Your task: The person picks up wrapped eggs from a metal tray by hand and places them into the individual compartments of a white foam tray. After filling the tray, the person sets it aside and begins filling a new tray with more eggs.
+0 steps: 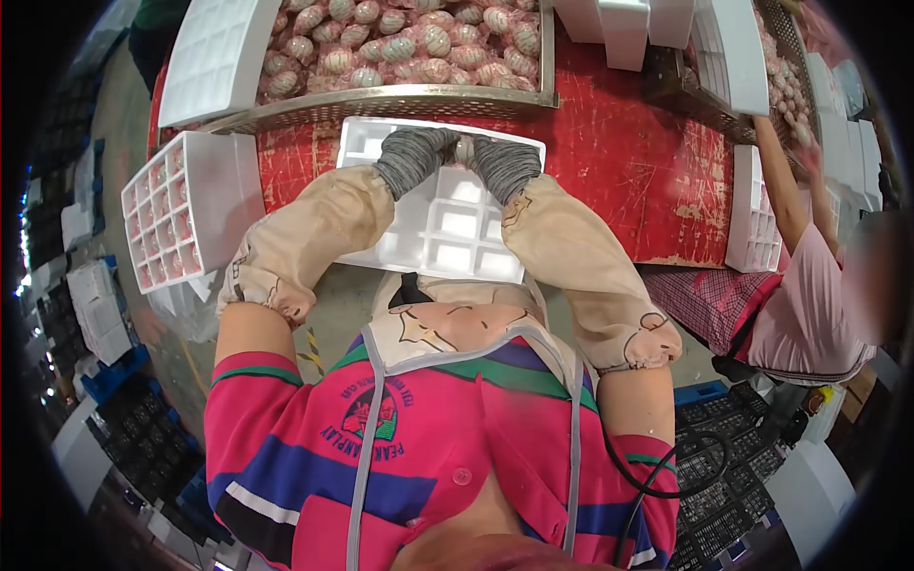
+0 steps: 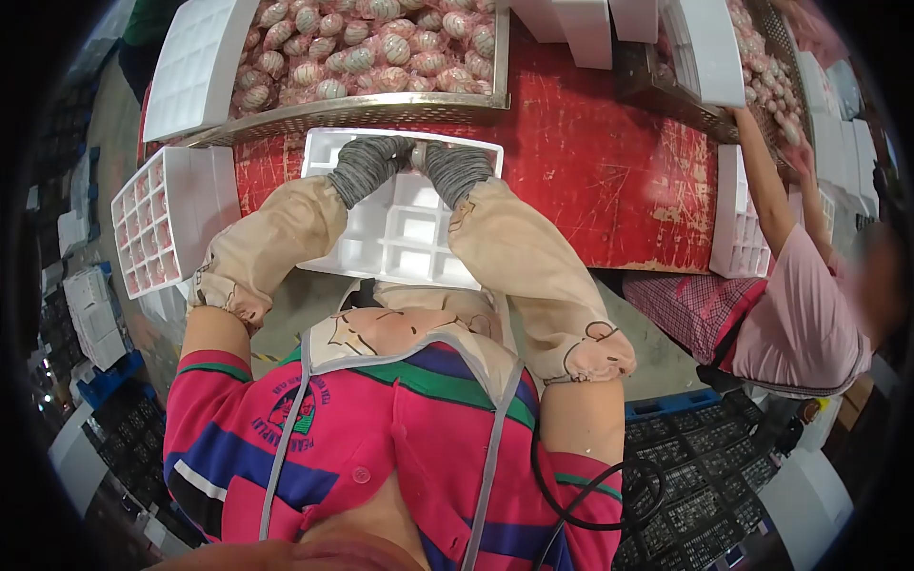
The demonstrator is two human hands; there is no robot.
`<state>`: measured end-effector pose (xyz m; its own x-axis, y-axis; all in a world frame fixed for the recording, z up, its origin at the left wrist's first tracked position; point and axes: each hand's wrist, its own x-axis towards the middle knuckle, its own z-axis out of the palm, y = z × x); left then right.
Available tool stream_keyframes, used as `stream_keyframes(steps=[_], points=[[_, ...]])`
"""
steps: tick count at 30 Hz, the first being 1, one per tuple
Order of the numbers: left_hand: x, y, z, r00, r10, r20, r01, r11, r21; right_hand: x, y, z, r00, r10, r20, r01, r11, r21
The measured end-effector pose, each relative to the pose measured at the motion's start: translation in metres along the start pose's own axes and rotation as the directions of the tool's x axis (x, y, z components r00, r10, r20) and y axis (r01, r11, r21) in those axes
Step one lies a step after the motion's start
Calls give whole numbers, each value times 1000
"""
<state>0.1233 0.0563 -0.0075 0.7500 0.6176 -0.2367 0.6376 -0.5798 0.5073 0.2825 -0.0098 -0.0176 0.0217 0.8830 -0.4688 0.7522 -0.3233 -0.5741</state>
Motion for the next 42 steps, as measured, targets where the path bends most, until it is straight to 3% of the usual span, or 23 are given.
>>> stream_keyframes(steps=[1,3,6,8,11,12,14,15,17,18,19,20,25,27,28,29,30,32,33,36,39,41,42], points=[[5,-3,4,999,-11,45,7,996,83,6,7,13,1000,3,5,-3,1000,1],[14,-13,18,996,-17,91,2,987,161,21,29,41,961,202,-187,-216,975,-56],[21,-26,39,989,52,-140,-93,950,-297,17,23,28,977,152,-147,-166,982,-87],[19,-15,28,996,91,24,-94,924,371,11,19,18,992,88,-91,-99,988,-120],[10,14,-2,984,176,23,-177,965,193,6,17,9,997,45,-70,-56,983,-176],[14,12,-5,909,381,-172,-318,897,306,2,16,8,997,35,-68,-47,981,-188],[21,33,-47,773,502,-387,-160,746,647,3,16,7,998,24,-60,-35,979,-200],[37,23,-62,741,446,-503,-341,894,290,-2,15,7,998,10,-57,-22,977,-211],[61,19,-86,741,454,-495,-302,883,359,-6,15,8,998,0,-56,-12,974,-226],[76,14,-91,943,211,-258,-108,925,363,-9,15,9,998,-2,-58,-11,974,-228],[91,10,-96,998,-65,19,48,878,477,-11,15,9,998,-7,-65,-8,974,-226],[101,6,-98,981,-138,138,62,890,453,-14,14,9,997,-12,-72,-4,974,-225],[102,-11,-92,976,-14,217,13,1000,5,-20,12,9,996,-21,-91,0,974,-226],[101,-14,-97,986,-94,138,80,992,100,-20,11,6,995,-21,-96,-2,972,-234],[88,-20,-100,1000,5,-21,-12,942,-334,-20,10,5,995,-21,-93,-2,971,-239],[73,-26,-101,978,27,-205,-163,712,-684,-19,8,5,996,-21,-84,-1,969,-246],[56,-28,-101,980,20,-199,-153,716,-681,-19,7,5,997,-20,-71,2,967,-254],[19,-25,-99,990,142,-12,-31,131,-991,-16,7,1,999,-16,-36,6,963,-270],[2,-17,-93,993,111,29,3,226,-974,-16,7,-1,1000,-15,-14,10,959,-284],[-21,-37,-43,978,66,197,173,261,-950,-21,8,-6,999,-39,8,40,964,-263],[-24,-47,-25,951,-119,284,308,417,-855,-29,18,22,903,-205,-377,197,979,-62],[-28,-45,-22,951,-309,-18,224,726,-650,-39,-26,1,956,-150,-252,115,983,-145],[-27,-61,-14,967,-233,-101,155,857,-491,-36,-38,-1,972,-170,-160,135,969,-208]])
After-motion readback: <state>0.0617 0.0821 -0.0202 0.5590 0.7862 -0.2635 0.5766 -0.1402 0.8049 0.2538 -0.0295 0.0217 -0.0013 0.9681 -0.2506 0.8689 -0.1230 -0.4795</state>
